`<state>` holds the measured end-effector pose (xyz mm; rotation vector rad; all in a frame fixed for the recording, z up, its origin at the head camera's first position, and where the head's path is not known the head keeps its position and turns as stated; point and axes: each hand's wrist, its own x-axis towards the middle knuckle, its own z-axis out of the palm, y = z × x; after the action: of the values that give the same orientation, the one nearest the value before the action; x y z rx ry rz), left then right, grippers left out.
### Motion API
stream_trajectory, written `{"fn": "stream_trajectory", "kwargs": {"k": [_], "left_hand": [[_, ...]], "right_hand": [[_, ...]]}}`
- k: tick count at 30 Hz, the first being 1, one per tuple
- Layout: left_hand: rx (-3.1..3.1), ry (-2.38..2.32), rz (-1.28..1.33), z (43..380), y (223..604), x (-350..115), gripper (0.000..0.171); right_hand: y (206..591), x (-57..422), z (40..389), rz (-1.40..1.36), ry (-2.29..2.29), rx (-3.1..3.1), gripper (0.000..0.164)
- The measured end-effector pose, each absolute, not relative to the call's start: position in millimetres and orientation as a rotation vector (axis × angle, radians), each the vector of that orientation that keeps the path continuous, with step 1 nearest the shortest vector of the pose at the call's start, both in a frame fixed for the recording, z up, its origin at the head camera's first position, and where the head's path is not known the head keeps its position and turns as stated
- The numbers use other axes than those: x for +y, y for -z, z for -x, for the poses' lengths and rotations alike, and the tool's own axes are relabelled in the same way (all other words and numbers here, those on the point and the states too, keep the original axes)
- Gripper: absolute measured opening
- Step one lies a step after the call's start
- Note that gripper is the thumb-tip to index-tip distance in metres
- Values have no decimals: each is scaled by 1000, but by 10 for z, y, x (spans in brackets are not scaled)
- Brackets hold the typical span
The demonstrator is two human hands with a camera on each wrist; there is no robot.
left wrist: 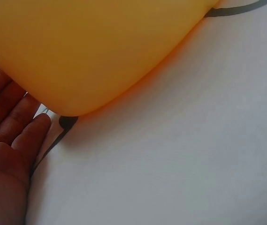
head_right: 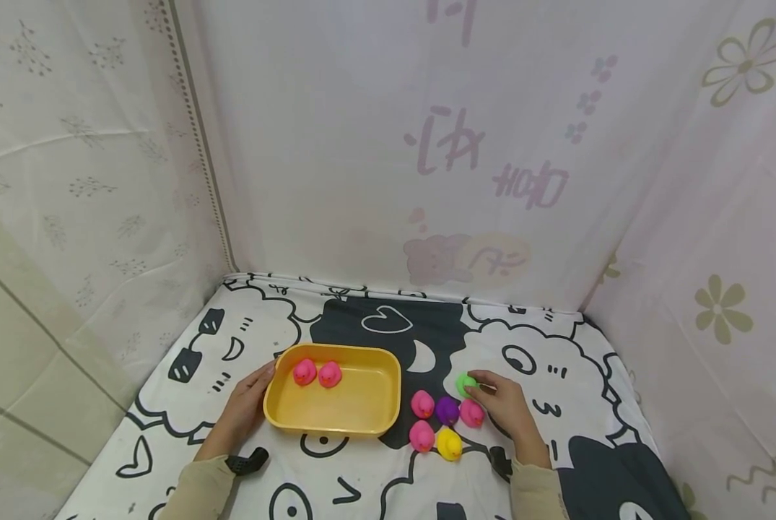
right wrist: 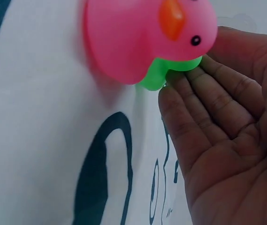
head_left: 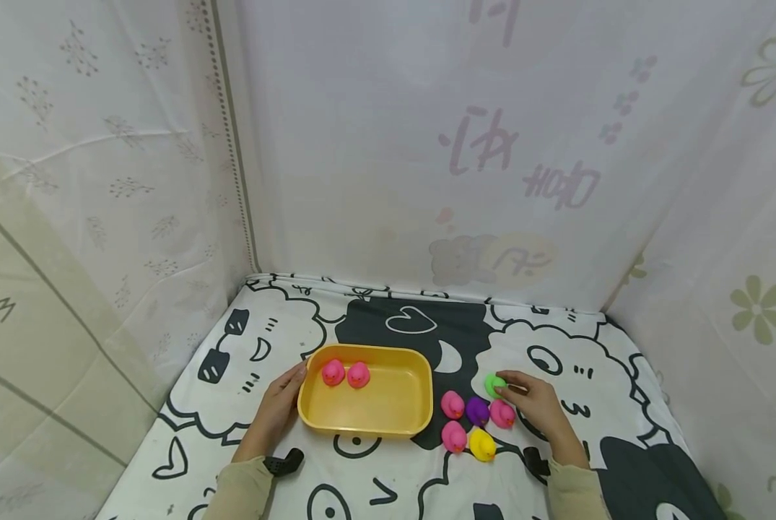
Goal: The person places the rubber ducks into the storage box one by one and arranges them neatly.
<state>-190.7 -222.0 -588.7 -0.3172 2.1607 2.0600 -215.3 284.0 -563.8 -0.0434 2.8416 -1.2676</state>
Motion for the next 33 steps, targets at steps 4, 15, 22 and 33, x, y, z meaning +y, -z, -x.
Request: {"fn": "stream_trajectory", "kwargs": {"k": [4, 15, 22, 33], "left_hand": [[2159, -2059, 321, 1909, 5884, -2218, 74], [2171, -2077, 283, 1906, 5895, -2220, 72], [2165, -2105, 229, 1889, 5932, -2222, 72], [2177, -2090, 224, 1875, 5909, -2227, 72]], "right_hand": [[5662, 2855, 2153, 22, 1301, 2814, 37], [5716, 2872, 2161, 18, 1380, 2779, 39], [5734, 2875, 2145, 22, 1362, 2803, 40], [5722, 2890, 2145, 41, 1371, 2792, 40]]}}
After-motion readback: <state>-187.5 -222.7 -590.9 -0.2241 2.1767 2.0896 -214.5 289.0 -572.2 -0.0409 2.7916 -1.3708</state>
